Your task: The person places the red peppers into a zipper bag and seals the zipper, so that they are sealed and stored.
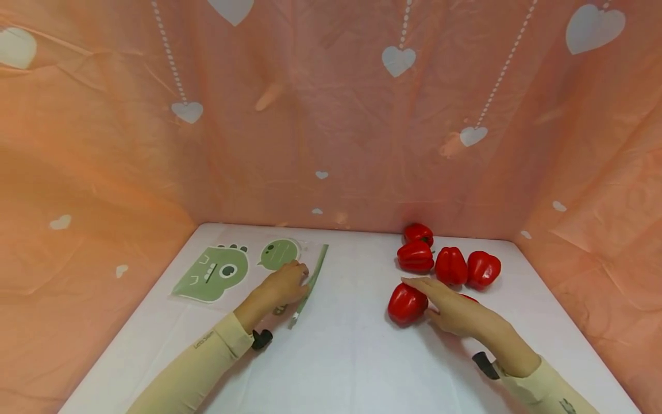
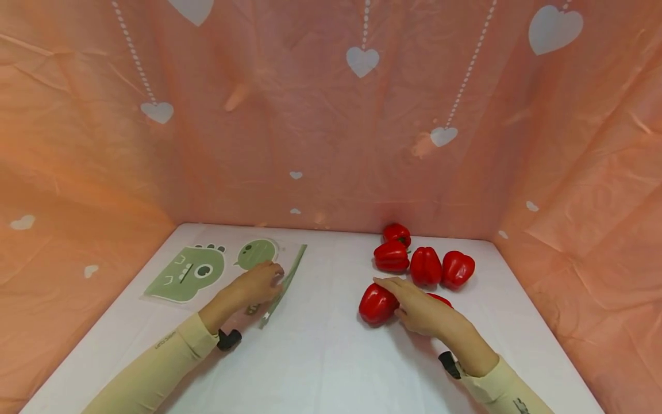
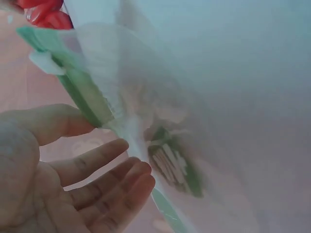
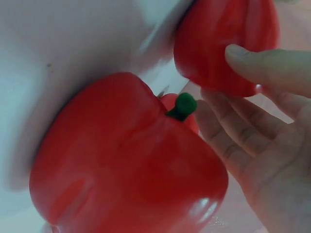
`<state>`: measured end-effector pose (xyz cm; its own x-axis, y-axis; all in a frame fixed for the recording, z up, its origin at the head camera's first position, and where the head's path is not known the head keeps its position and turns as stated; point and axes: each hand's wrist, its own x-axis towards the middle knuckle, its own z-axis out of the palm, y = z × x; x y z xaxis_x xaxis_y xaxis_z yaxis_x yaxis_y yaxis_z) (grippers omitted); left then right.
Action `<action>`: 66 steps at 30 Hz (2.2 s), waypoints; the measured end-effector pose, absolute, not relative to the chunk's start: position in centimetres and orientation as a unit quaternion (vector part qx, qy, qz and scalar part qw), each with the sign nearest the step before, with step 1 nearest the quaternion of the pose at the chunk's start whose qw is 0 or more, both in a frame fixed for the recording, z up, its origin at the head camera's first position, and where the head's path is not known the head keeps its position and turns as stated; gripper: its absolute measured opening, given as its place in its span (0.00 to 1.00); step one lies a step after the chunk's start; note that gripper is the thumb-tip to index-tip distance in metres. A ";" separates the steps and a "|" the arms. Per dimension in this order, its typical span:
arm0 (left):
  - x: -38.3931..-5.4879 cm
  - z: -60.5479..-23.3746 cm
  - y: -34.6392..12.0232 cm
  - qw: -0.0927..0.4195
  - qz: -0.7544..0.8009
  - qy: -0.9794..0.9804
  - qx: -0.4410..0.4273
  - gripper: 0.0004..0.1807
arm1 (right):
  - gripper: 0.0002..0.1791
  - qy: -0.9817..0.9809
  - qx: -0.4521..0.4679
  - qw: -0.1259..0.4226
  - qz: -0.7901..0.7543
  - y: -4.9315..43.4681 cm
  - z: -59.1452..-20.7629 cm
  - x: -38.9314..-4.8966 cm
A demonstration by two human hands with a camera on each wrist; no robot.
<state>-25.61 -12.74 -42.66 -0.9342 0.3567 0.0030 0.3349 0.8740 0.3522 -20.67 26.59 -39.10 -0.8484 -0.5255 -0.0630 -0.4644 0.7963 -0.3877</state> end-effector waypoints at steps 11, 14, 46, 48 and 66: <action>-25.6 -42.3 -13.7 0.045 0.247 0.954 0.164 0.12 | 0.44 0.937 -0.261 0.103 -0.206 26.7 -39.0 -21.0; -25.4 -42.2 -14.0 0.054 0.265 0.951 0.150 0.12 | 0.42 0.933 -0.276 0.103 -0.208 26.8 -39.1 -21.2; -24.8 -41.4 -15.2 0.027 0.318 0.935 0.155 0.07 | 0.40 0.915 -0.250 0.088 -0.304 24.3 -40.3 -21.7; -24.8 -41.4 -15.2 0.032 0.332 0.929 0.159 0.08 | 0.41 0.914 -0.245 0.073 -0.316 23.7 -40.6 -22.0; -24.5 -41.4 -15.2 0.049 0.349 0.915 0.195 0.08 | 0.36 0.885 -0.281 -0.018 -0.370 18.4 -41.8 -23.6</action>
<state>-24.53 -15.21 -41.35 -0.9188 0.3921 0.0464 0.3233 0.6796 0.6585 -23.55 18.41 -41.77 -0.8416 -0.4844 0.2391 -0.5105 0.5685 -0.6451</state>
